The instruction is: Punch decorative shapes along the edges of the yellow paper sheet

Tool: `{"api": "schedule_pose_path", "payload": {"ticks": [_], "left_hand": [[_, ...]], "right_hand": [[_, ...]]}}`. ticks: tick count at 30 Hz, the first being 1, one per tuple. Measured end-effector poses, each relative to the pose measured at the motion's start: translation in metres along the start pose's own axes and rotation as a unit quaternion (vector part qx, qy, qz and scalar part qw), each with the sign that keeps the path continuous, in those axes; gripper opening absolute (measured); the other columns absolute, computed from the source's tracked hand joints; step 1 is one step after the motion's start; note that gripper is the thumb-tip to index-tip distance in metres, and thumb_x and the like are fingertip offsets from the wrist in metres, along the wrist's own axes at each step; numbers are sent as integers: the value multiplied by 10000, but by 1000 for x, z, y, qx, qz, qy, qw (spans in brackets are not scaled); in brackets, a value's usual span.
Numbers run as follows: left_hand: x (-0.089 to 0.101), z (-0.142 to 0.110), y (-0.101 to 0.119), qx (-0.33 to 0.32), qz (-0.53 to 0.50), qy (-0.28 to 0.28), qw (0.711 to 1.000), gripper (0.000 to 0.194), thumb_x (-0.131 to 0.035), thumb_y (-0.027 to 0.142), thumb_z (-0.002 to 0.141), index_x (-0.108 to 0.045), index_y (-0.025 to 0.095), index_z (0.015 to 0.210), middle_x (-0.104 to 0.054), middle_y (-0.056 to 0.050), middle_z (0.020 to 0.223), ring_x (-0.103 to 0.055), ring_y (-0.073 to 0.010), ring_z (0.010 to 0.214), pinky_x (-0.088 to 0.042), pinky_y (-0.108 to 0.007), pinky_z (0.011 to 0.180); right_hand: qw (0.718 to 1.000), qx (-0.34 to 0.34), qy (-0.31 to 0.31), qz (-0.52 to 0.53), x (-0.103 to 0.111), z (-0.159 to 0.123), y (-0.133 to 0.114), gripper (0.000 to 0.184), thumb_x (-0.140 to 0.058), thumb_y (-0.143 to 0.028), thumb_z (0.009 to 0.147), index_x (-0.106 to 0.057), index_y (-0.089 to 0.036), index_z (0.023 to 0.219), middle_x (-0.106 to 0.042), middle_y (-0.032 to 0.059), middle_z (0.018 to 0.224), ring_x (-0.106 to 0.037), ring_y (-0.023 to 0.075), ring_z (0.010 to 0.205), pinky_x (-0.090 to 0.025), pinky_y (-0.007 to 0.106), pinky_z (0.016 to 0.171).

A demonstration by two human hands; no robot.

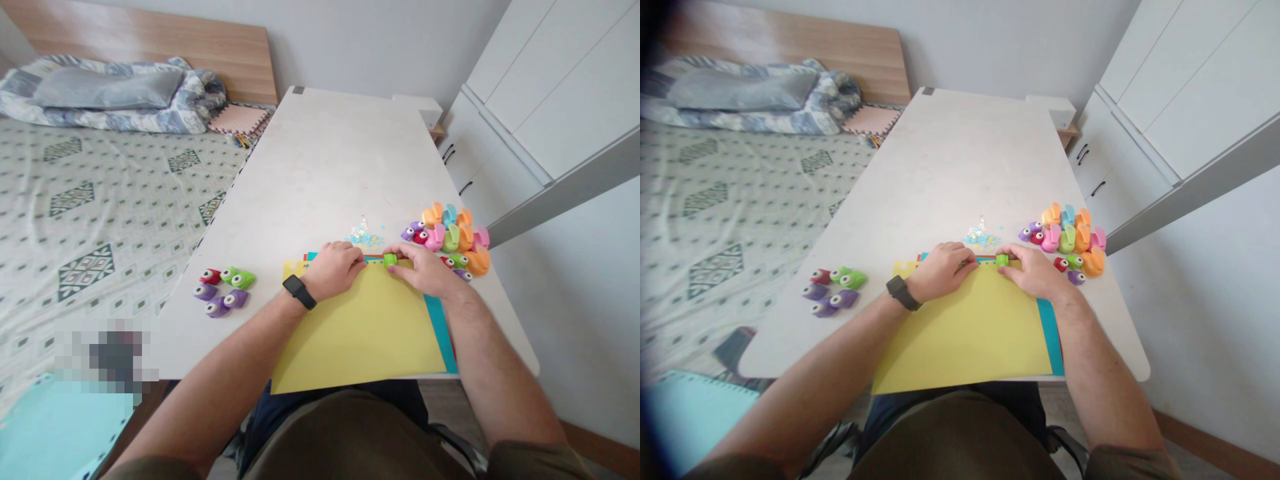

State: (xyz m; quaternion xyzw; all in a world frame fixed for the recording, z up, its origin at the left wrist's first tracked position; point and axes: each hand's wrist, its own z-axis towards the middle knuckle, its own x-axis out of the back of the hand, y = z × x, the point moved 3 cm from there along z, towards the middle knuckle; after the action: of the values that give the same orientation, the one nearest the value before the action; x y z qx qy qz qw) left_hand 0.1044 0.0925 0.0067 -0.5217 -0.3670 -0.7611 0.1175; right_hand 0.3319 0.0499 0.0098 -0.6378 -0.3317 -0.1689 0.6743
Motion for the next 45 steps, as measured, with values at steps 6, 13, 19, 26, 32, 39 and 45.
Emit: {"api": "schedule_pose_path", "payload": {"ticks": [6, 13, 19, 26, 32, 39, 45], "left_hand": [[2, 0, 1, 4, -3, -1, 1000, 210, -529, 307, 1028, -700, 195, 977, -711, -81, 957, -673, -235, 941, -505, -391, 894], [3, 0, 1, 4, -1, -3, 1000, 209, -535, 312, 1027, -695, 193, 964, -713, -78, 957, -671, -235, 934, -500, -390, 887], [2, 1, 0, 2, -3, -3, 1000, 212, -533, 315, 1030, -695, 191, 972, -710, -74, 951, -670, -226, 925, -502, -380, 880], [1, 1, 0, 9, -11, 6, 1000, 336, -640, 492, 973, -694, 200, 1130, -728, -88, 1071, -676, -260, 1024, -501, -407, 930], [-5, 17, 13, 13, -35, 3, 999, 653, -686, 677, 884, -623, 197, 1322, -744, -110, 1219, -677, -305, 1149, -474, -447, 1021], [-10, 39, 31, -24, -29, -43, 998, 481, -710, 603, 901, -668, 205, 1168, -764, -79, 1107, -717, -278, 1021, -491, -387, 907], [-14, 42, 30, -23, -31, -63, 997, 438, -690, 566, 931, -668, 184, 1144, -763, -96, 1058, -724, -258, 954, -492, -344, 851]], "right_hand": [[1000, 0, 14, -9, -2, 1, -1, 332, -710, -304, 896, -704, -253, 1225, -763, 63, 1189, -719, 276, 1083, -571, 447, 980], [1000, -14, 12, -5, -5, 3, -1, 335, -715, -265, 873, -721, -251, 1208, -774, 58, 1157, -727, 282, 1059, -575, 445, 956], [1000, -13, 18, -1, -5, 2, 0, 335, -703, -274, 890, -706, -245, 1223, -771, 64, 1160, -722, 280, 1076, -570, 449, 963], [1000, -5, 16, 6, -5, 3, 0, 331, -701, -262, 883, -710, -248, 1214, -768, 63, 1159, -725, 275, 1062, -574, 448, 966], [1000, 9, 29, 2, -8, 4, 1, 341, -712, -203, 856, -722, -248, 1194, -778, 67, 1152, -732, 275, 1068, -572, 445, 984], [999, 33, 38, -9, -7, 4, 0, 408, -704, -157, 854, -719, -260, 1249, -769, 77, 1220, -718, 284, 1131, -548, 455, 1040], [998, 31, 44, -24, -7, 3, -1, 411, -711, -150, 845, -726, -264, 1239, -776, 76, 1210, -722, 287, 1111, -557, 449, 1022]]}}
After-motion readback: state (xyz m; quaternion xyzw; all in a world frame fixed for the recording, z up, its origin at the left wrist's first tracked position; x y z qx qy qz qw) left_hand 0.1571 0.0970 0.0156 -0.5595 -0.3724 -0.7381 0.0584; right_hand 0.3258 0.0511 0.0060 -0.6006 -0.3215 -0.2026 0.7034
